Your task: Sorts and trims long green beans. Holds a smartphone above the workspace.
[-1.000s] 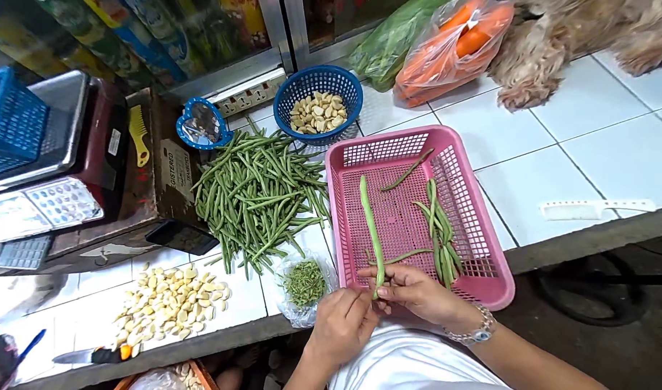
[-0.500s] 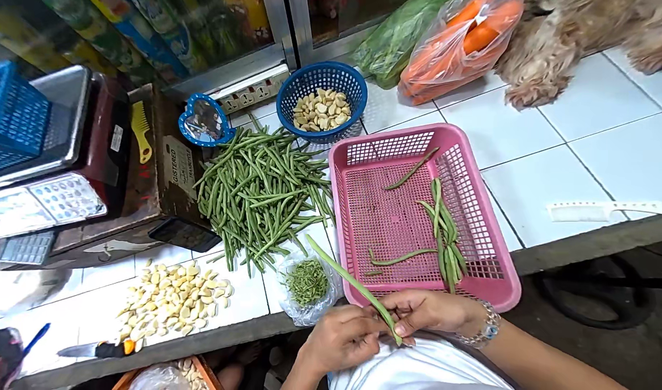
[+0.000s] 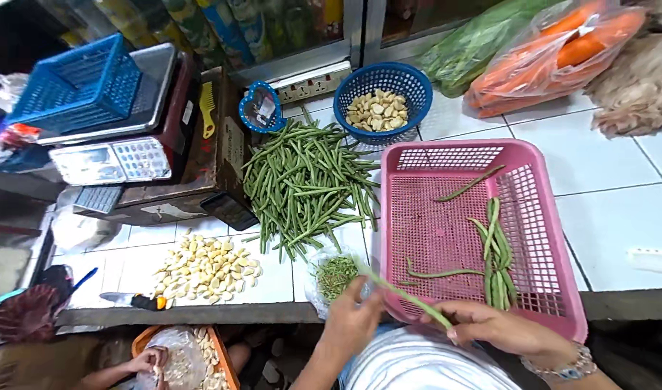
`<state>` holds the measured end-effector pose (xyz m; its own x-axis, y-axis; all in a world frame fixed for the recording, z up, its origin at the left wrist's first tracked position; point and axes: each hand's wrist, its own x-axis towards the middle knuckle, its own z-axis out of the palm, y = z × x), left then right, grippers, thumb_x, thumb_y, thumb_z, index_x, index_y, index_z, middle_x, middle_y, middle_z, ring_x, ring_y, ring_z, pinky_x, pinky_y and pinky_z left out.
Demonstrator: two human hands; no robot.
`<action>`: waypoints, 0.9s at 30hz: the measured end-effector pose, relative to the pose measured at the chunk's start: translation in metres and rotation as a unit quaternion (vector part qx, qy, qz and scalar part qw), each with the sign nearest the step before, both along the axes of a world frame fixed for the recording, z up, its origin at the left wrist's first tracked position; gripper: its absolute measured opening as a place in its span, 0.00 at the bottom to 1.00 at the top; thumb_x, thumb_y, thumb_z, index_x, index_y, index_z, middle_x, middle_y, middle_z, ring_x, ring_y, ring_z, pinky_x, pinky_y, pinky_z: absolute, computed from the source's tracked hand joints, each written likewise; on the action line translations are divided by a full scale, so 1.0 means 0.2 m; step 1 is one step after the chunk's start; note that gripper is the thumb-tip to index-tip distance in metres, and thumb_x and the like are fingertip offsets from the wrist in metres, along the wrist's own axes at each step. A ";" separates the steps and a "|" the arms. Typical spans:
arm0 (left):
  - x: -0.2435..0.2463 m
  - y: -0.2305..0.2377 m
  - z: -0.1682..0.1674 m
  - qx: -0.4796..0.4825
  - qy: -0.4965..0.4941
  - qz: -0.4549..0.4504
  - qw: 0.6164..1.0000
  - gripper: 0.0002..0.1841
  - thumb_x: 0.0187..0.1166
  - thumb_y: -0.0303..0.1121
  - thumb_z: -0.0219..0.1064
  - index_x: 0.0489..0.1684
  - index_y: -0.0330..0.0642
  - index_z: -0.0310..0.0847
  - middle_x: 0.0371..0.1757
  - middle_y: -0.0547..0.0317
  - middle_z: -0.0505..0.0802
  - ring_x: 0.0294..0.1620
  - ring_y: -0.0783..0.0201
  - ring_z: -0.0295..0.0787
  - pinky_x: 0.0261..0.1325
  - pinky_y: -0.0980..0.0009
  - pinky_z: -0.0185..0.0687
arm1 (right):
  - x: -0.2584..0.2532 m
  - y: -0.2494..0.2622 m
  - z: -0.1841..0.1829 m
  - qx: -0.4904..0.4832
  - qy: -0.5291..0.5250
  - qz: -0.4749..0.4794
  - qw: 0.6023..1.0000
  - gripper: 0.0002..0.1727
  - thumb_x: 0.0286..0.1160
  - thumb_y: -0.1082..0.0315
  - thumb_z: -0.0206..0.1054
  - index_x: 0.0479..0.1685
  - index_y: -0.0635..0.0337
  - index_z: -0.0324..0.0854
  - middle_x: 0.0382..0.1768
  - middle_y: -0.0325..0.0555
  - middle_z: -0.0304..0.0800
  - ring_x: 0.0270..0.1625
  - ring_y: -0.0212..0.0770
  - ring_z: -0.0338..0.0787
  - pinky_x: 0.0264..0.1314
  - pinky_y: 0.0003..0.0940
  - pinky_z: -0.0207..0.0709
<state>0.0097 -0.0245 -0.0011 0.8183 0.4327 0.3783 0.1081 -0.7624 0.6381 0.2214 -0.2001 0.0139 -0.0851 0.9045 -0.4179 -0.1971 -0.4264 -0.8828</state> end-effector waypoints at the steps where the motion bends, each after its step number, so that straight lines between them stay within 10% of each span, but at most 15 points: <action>1: 0.02 0.00 -0.01 0.050 -0.044 -0.054 0.996 0.12 0.71 0.26 0.73 0.51 0.39 0.92 0.56 0.34 0.92 0.38 0.51 0.94 0.44 0.64 0.89 | -0.01 0.01 0.00 0.019 0.050 0.037 0.998 0.16 0.72 0.69 0.62 0.57 0.55 0.84 0.35 0.21 0.87 0.32 0.12 0.80 0.36 0.11 0.72; 5: 0.13 0.16 0.02 0.206 -0.147 -0.130 0.959 0.10 0.81 0.26 0.61 0.45 0.40 0.91 0.38 0.50 0.96 0.32 0.58 0.90 0.42 0.68 0.83 | -0.01 0.05 -0.01 0.109 0.140 0.019 0.984 0.17 0.78 0.51 0.70 0.64 0.38 0.89 0.42 0.18 0.94 0.37 0.13 0.87 0.40 0.10 0.79; 8: 0.24 0.40 0.12 0.208 -0.111 0.002 0.972 0.10 0.73 0.23 0.69 0.48 0.32 0.93 0.43 0.39 0.96 0.35 0.49 0.96 0.39 0.59 0.91 | 0.02 0.09 -0.01 0.064 -0.109 -0.124 0.984 0.17 0.79 0.59 0.65 0.63 0.53 0.86 0.34 0.25 0.91 0.32 0.19 0.86 0.38 0.17 0.81; 11: 0.29 0.61 0.28 0.107 -0.099 0.172 0.974 0.22 0.74 0.26 0.72 0.67 0.28 0.84 0.65 0.28 0.86 0.33 0.52 0.92 0.33 0.61 0.88 | 0.13 0.14 -0.12 -0.115 -0.417 -0.046 0.901 0.23 0.78 0.74 0.70 0.71 0.76 0.77 0.56 0.73 0.85 0.54 0.64 0.87 0.63 0.59 0.77; 13: 0.27 0.62 0.32 0.033 -0.165 0.225 0.960 0.22 0.75 0.26 0.70 0.67 0.26 0.81 0.62 0.34 0.85 0.30 0.63 0.82 0.31 0.72 0.79 | 0.17 0.12 -0.25 -0.173 -0.482 0.018 0.859 0.23 0.71 0.74 0.76 0.63 0.81 0.81 0.64 0.85 0.79 0.70 0.82 0.77 0.75 0.74 0.65; 18: 0.11 0.55 -0.03 -0.019 -0.063 0.221 0.973 0.10 0.74 0.25 0.68 0.43 0.27 0.92 0.43 0.38 0.95 0.39 0.47 0.95 0.45 0.55 0.90 | 0.15 0.05 -0.42 -0.199 -0.495 0.049 0.845 0.15 0.65 0.78 0.77 0.49 0.80 0.86 0.58 0.83 0.81 0.68 0.80 0.78 0.74 0.70 0.67; 22: -0.12 0.83 -0.21 -0.269 0.069 0.373 0.885 0.18 0.86 0.30 0.60 0.63 0.21 0.81 0.61 0.28 0.88 0.58 0.41 0.89 0.66 0.52 0.81 | 0.15 0.05 -0.43 -0.107 -0.550 -0.038 0.827 0.16 0.62 0.82 0.77 0.46 0.85 0.82 0.52 0.85 0.82 0.61 0.83 0.81 0.69 0.72 0.70; 27: -0.36 1.23 -0.41 -0.181 0.080 0.488 0.850 0.25 0.80 0.36 0.71 0.72 0.29 0.78 0.74 0.26 0.80 0.79 0.28 0.69 0.81 0.37 0.61 | 0.14 0.08 -0.43 -0.110 -0.579 -0.020 0.807 0.23 0.63 0.84 0.75 0.61 0.78 0.83 0.65 0.90 0.74 0.70 0.88 0.74 0.73 0.77 0.64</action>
